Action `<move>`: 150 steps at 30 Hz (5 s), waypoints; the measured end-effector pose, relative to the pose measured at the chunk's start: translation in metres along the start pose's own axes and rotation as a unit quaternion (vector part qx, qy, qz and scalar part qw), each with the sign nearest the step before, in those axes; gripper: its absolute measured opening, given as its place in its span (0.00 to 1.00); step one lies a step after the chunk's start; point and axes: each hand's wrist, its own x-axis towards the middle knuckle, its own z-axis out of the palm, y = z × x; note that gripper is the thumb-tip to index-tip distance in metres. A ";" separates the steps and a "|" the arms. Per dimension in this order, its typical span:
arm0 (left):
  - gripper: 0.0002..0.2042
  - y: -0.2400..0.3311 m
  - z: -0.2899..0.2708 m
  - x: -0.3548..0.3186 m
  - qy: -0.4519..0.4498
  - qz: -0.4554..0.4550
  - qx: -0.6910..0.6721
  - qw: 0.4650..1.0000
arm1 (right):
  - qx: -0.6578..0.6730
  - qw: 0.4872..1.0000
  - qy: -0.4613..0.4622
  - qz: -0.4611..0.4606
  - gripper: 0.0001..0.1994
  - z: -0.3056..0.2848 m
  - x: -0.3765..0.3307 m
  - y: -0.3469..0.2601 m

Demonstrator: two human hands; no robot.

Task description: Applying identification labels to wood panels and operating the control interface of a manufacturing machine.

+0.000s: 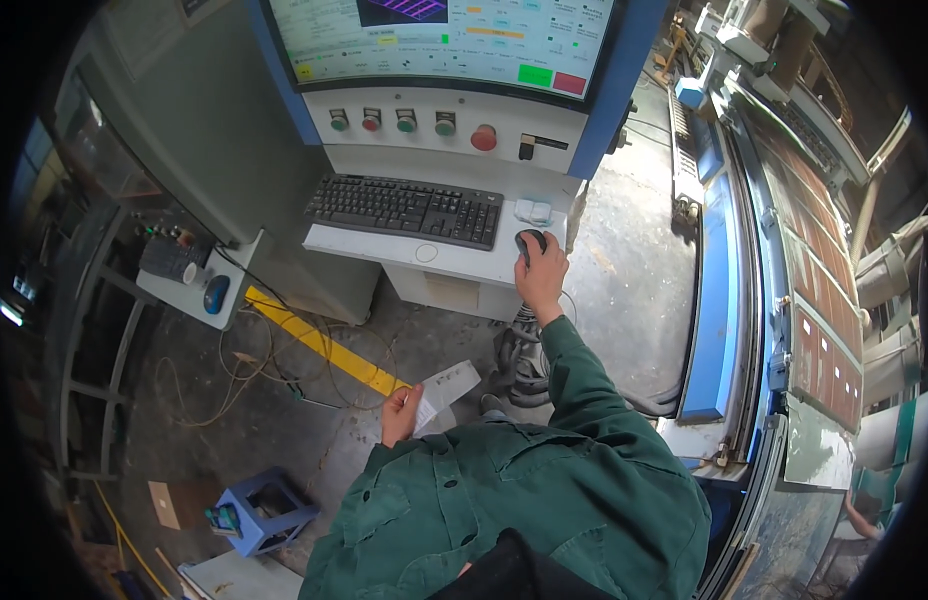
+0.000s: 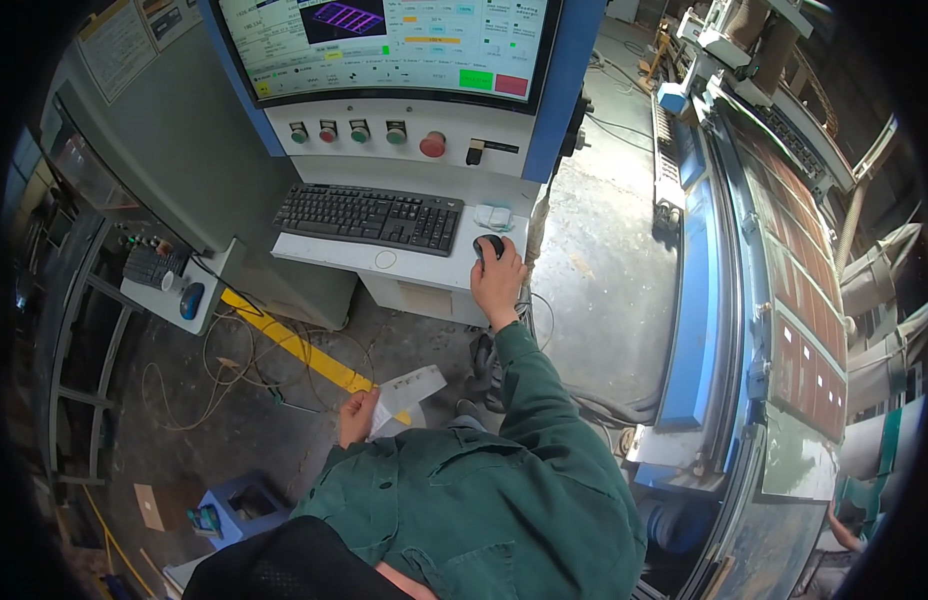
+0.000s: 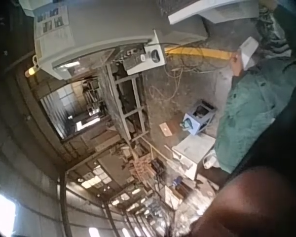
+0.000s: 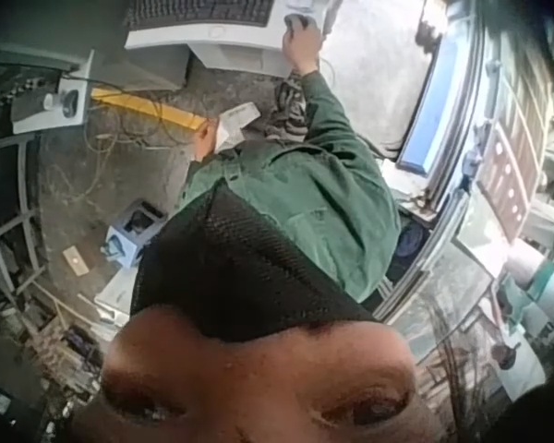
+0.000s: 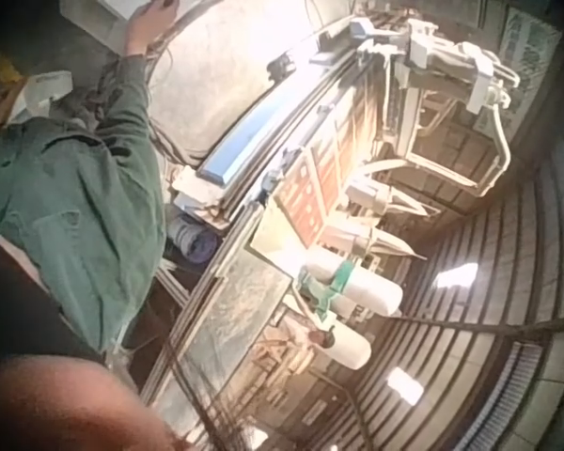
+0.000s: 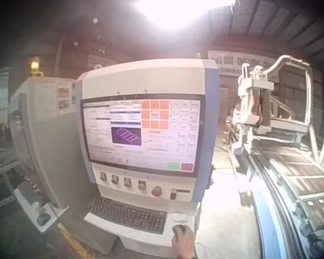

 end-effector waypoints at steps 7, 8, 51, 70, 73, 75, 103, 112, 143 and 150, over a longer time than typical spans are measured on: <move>0.13 0.000 -0.001 0.002 0.005 -0.008 0.004 1.000 | 0.000 1.000 -0.003 -0.003 0.22 0.001 0.000 -0.002; 0.13 0.000 -0.001 0.002 0.001 -0.008 0.002 1.000 | -0.001 1.000 -0.003 -0.002 0.22 0.001 0.000 -0.002; 0.15 -0.010 -0.006 0.001 0.013 -0.017 0.017 1.000 | 0.002 1.000 0.010 0.006 0.21 0.003 -0.002 0.001; 0.14 -0.012 -0.009 -0.003 0.000 0.013 -0.020 1.000 | -0.002 1.000 0.003 0.019 0.22 0.001 -0.003 0.000; 0.14 -0.019 -0.015 -0.002 0.001 0.011 -0.036 0.999 | -0.002 1.000 0.007 0.020 0.23 0.002 -0.003 -0.001; 0.14 -0.020 -0.017 -0.003 0.001 0.011 -0.049 0.999 | 0.002 1.000 0.005 0.019 0.24 0.003 -0.003 0.000; 0.13 0.031 0.218 0.003 -0.467 0.121 0.250 0.840 | 0.579 0.629 -0.421 0.303 0.14 -0.154 -0.156 0.102; 0.09 0.050 0.465 -0.002 -0.675 0.012 0.203 0.709 | 0.535 0.698 -0.310 0.360 0.07 -0.341 -0.129 0.262; 0.16 0.091 0.943 0.206 -0.808 0.020 0.256 0.531 | 0.367 0.792 -0.292 0.391 0.10 -0.347 0.147 0.656; 0.09 0.118 1.029 0.334 -0.730 0.000 0.318 0.605 | 0.367 0.784 -0.237 0.441 0.11 -0.385 0.156 0.769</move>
